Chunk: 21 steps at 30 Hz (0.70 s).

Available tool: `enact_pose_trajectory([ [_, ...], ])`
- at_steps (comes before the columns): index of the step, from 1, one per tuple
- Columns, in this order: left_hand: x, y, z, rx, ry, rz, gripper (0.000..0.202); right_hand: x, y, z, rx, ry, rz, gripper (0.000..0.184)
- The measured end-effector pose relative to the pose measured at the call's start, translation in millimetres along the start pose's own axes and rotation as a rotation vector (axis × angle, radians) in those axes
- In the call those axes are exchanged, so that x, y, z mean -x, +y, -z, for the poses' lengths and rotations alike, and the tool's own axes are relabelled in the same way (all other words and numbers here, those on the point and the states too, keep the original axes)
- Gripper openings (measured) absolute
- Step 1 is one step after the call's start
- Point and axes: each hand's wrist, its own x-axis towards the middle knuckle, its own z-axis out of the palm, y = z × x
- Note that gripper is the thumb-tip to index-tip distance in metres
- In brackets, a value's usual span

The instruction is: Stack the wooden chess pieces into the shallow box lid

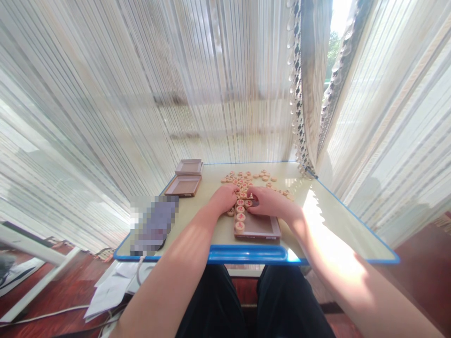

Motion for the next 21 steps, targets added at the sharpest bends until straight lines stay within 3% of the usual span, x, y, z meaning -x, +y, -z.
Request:
enact_pose_trajectory([
  [9,0.6,-0.5,0.0,0.024,0.004,-0.004,0.037,0.1,-0.7,2.7,0.001,-0.024,-0.004,0.022],
  [21,1.6,1.7,2.1,0.012,-0.009,-0.013,0.036,-0.7,1.3,-0.5,0.005,-0.011,0.019,0.016],
])
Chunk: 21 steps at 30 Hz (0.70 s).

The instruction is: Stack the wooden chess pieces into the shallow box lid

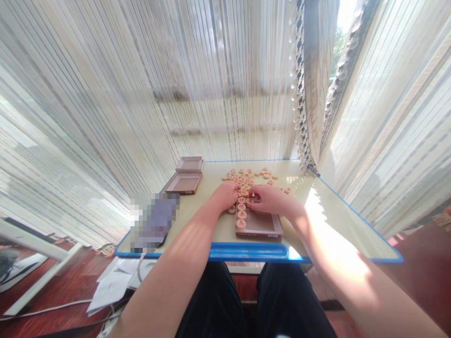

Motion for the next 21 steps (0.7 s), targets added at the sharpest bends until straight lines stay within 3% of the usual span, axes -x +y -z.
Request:
enact_pose_trajectory([
  [21,0.8,1.4,0.7,0.019,-0.004,0.043,0.036,-0.6,0.3,-1.8,-0.037,-0.020,-0.042,0.015],
])
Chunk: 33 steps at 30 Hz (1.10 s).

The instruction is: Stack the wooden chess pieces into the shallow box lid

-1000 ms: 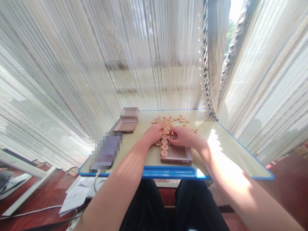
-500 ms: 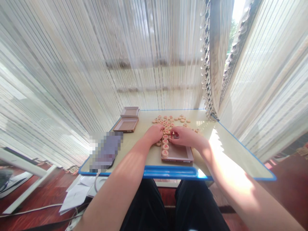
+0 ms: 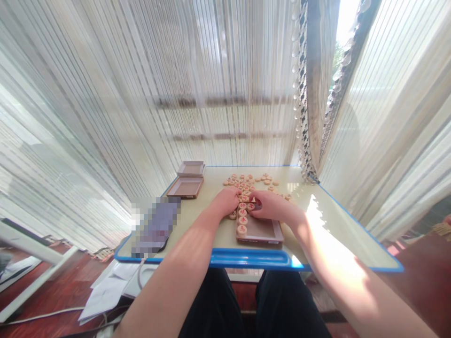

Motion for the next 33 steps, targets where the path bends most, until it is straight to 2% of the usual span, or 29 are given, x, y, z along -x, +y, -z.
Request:
enact_pose_trajectory([
  [4,1.3,0.3,2.2,0.009,-0.006,-0.005,0.036,-0.9,2.0,-0.6,-0.011,-0.002,0.000,0.017],
  [10,1.0,-2.1,0.1,-0.009,0.014,-0.028,0.036,-1.4,9.8,2.5,0.024,-0.013,-0.026,0.035],
  [16,1.0,-6.4,-3.2,-0.018,0.022,-0.048,0.036,-3.8,10.2,-0.6,0.034,0.005,-0.049,0.028],
  [21,1.0,-4.8,-1.2,-0.024,0.017,-0.053,0.036,-4.8,12.5,-3.7,0.044,-0.001,-0.048,0.029],
  [27,1.1,-5.4,-2.2,-0.017,0.017,-0.047,0.035,-3.9,13.2,2.4,0.027,0.005,-0.034,0.029],
  [29,0.5,-7.0,-4.4,-0.016,0.023,-0.043,0.035,-4.6,15.4,5.1,0.032,0.052,-0.091,0.027],
  [33,-0.4,-7.9,-6.6,-0.001,0.011,-0.006,0.036,-7.2,28.2,6.1,0.090,0.224,-0.328,0.029],
])
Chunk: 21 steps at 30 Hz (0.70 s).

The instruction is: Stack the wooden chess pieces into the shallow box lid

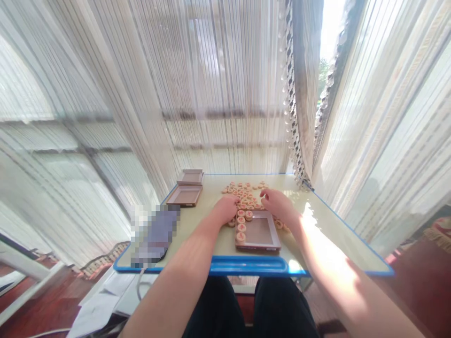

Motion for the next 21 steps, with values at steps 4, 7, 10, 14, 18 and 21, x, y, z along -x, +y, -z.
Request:
enact_pose_trajectory([
  [4,0.2,1.9,1.8,0.008,-0.021,0.039,0.039,-6.7,11.5,-7.9,0.041,0.016,-0.015,0.034],
  [7,0.6,2.9,3.2,0.004,-0.011,0.037,0.040,-9.6,11.9,-12.7,0.061,-0.010,0.045,0.034],
  [10,1.0,4.2,4.5,0.003,-0.005,0.035,0.042,-10.2,8.2,-13.7,0.085,-0.017,0.114,0.034],
  [14,1.4,5.1,5.9,0.013,0.011,0.059,0.043,-9.6,7.5,-13.4,0.076,-0.021,0.121,0.031],
  [18,-0.3,-0.8,3.7,0.017,0.053,0.141,0.045,-10.0,11.6,-15.9,0.058,-0.040,0.114,0.028],
  [21,-3.2,-7.7,0.1,0.008,0.104,0.194,0.046,-11.3,12.9,-17.8,0.074,-0.043,0.144,0.029],
])
